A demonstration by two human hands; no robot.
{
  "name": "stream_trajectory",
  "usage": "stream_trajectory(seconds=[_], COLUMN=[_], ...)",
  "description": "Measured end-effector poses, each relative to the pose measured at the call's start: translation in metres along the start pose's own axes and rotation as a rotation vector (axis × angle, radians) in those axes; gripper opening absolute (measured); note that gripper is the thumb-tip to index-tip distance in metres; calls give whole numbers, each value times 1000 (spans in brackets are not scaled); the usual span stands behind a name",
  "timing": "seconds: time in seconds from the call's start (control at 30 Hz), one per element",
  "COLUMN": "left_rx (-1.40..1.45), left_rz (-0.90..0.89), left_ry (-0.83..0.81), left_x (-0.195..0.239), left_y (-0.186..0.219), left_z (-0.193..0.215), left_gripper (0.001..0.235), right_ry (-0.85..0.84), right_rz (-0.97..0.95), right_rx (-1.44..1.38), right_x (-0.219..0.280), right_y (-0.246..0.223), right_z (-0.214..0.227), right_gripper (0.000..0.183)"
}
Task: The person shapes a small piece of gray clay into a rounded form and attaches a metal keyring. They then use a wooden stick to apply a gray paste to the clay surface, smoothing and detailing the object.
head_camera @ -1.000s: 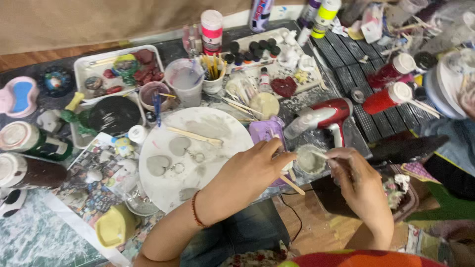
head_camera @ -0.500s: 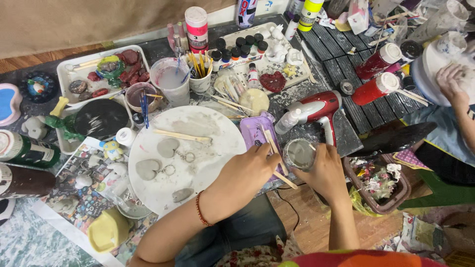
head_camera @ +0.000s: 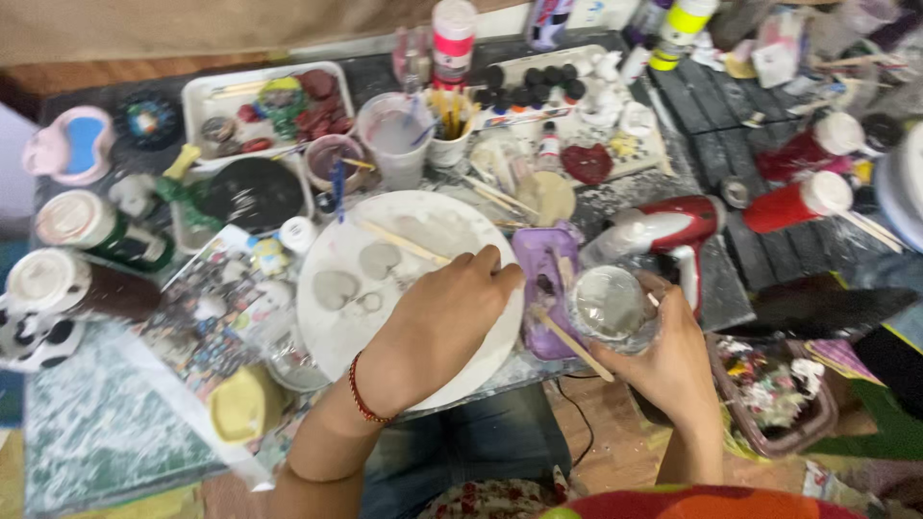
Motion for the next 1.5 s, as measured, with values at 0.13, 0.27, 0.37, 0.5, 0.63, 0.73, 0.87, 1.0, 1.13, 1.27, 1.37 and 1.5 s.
stream_trajectory(seconds=[0.13,0.27,0.37,0.5,0.63,0.73,0.87,1.0,1.13,1.27,1.37,1.5], left_rx=[-7,6,4,-8,-28,-44,-58,-45,-43,-31,-37,-39], left_rz=[54,118,148,158,190,203,209,198,189,150,144,148], left_ry=[60,147,250,289,243,222,212,217,233,231,227,219], left_x=[17,30,40,43,40,39,38,41,43,44,42,41], left_y=[-12,-24,-32,-41,-47,-49,-50,-51,-50,-47,-46,-46], left_z=[11,24,34,38,35,33,32,34,36,37,36,34], left_gripper=[27,27,27,27,30,32,30,31,32,34,35,34], right_ry=[-155,-287,-289,-448,-412,-460,-266,-269,-297,-327,-342,-300], right_rz=[116,158,304,275,428,206,355,428,502,452,345,348], right_rx=[-144,-158,-136,-119,-84,-253,-53,-112,-160,-191,-251,-286], right_x=[-24,-35,-33,-37,-38,-46,-47,-49,-47,-48,-51,-52], right_y=[-48,-88,-118,-116,-111,-79,-91,-110,-125,-119,-106,-103], right_z=[-25,-55,-69,-99,-96,-92,-62,-52,-48,-49,-54,-53], right_gripper=[97,98,92,97,110,75,25,21,23,23,21,20])
Point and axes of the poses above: each hand's wrist, its own x-axis away from the middle knuckle, its own z-axis out of the back of the hand, y = z × x, the point moved 9 cm from there along -x, towards the middle knuckle, and after that the axes turned 15 degrees about -y, right-handed, at the moved point
